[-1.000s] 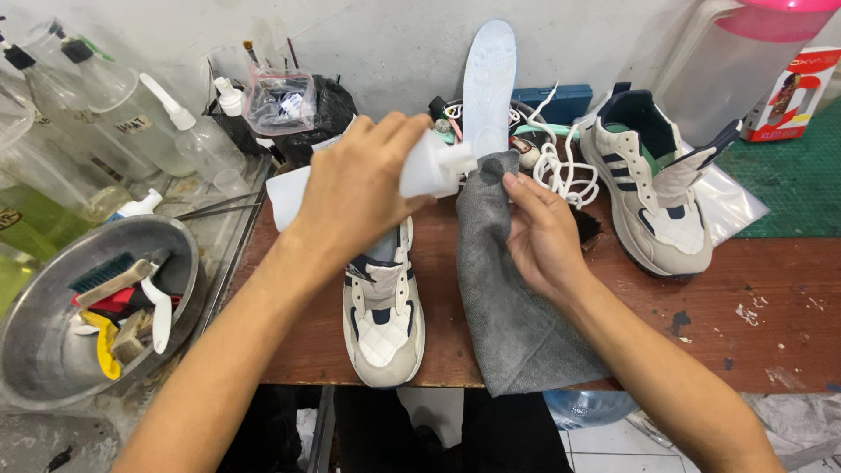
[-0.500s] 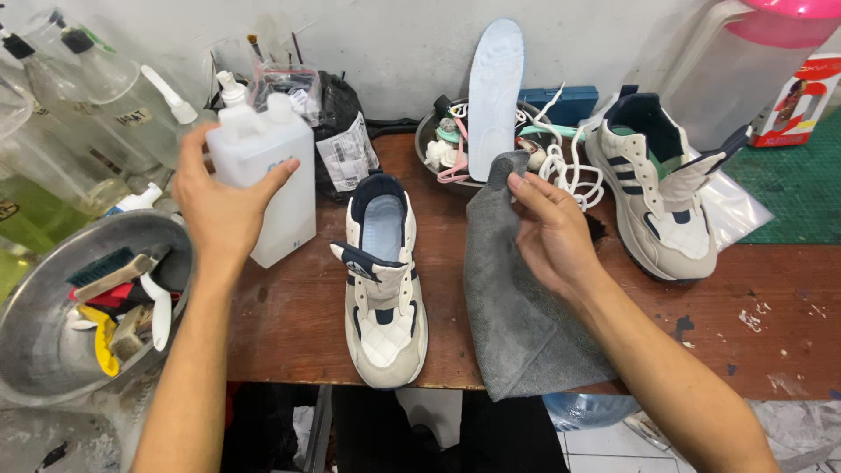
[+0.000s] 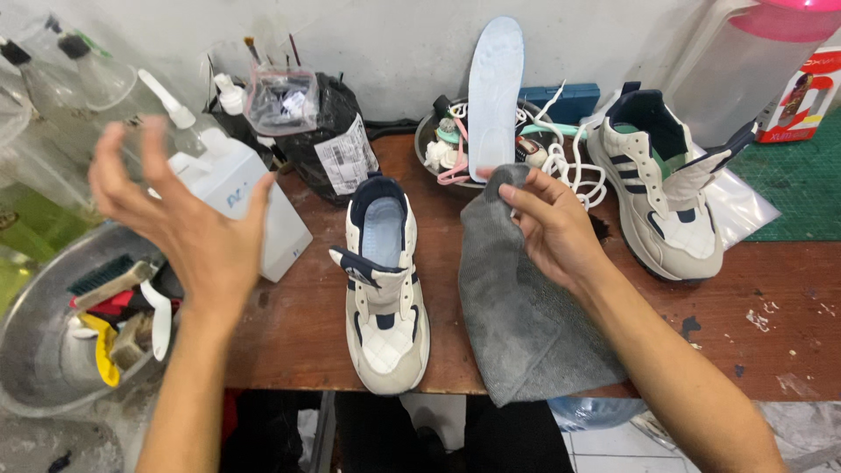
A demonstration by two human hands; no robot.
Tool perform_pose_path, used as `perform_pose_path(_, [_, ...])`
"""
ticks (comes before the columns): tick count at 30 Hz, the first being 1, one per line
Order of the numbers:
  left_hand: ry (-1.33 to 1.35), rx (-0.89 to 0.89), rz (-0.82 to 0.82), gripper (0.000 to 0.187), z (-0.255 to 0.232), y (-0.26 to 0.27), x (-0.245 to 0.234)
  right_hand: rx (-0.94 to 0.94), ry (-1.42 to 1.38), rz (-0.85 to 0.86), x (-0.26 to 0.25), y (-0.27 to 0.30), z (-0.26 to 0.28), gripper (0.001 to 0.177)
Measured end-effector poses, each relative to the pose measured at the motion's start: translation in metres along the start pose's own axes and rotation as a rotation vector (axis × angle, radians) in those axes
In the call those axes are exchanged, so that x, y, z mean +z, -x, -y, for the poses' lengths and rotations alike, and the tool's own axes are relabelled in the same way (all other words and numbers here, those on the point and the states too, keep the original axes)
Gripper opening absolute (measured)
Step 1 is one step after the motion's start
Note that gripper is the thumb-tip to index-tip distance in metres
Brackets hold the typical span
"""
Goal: The person places a pair of beige high-top sneakers into a clear plastic bag and seals it. Then, the person removes the insoles from a pair of white and navy sneakers, wipes the interior with a cloth, and uses a small brush to clean the heel area of one shoe.
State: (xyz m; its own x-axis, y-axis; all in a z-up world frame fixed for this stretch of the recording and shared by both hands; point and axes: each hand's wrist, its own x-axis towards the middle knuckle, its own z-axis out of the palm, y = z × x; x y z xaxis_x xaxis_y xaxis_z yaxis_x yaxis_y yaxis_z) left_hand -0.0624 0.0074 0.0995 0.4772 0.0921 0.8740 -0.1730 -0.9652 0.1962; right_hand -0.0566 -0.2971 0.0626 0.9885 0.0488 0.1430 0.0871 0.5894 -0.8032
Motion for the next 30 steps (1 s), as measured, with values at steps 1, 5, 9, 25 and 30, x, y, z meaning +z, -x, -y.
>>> perform_pose_path(1, [0.003, 0.008, -0.003, 0.100, -0.014, -0.009, 0.003, -0.008, -0.004, -0.002, -0.010, -0.009, -0.006, 0.006])
perform_pose_path(5, [0.467, 0.134, 0.448, 0.021, -0.070, -0.027, 0.017, 0.018, 0.178, 0.010, -0.028, -0.010, -0.020, 0.008])
perform_pose_path(9, [0.021, 0.019, 1.441, 0.067, -0.079, -0.024, 0.095, -0.031, 0.287, 0.012, -0.037, -0.017, -0.028, 0.006])
perform_pose_path(25, [0.499, -0.079, 0.995, 0.033, -0.034, -0.018, -0.017, -0.262, 0.271, 0.029, -0.013, -0.001, -0.008, 0.007])
perform_pose_path(30, [0.625, -0.189, 0.806, 0.023, -0.053, 0.008, -0.043, -0.280, 0.308, 0.081, 0.021, 0.019, 0.003, 0.044])
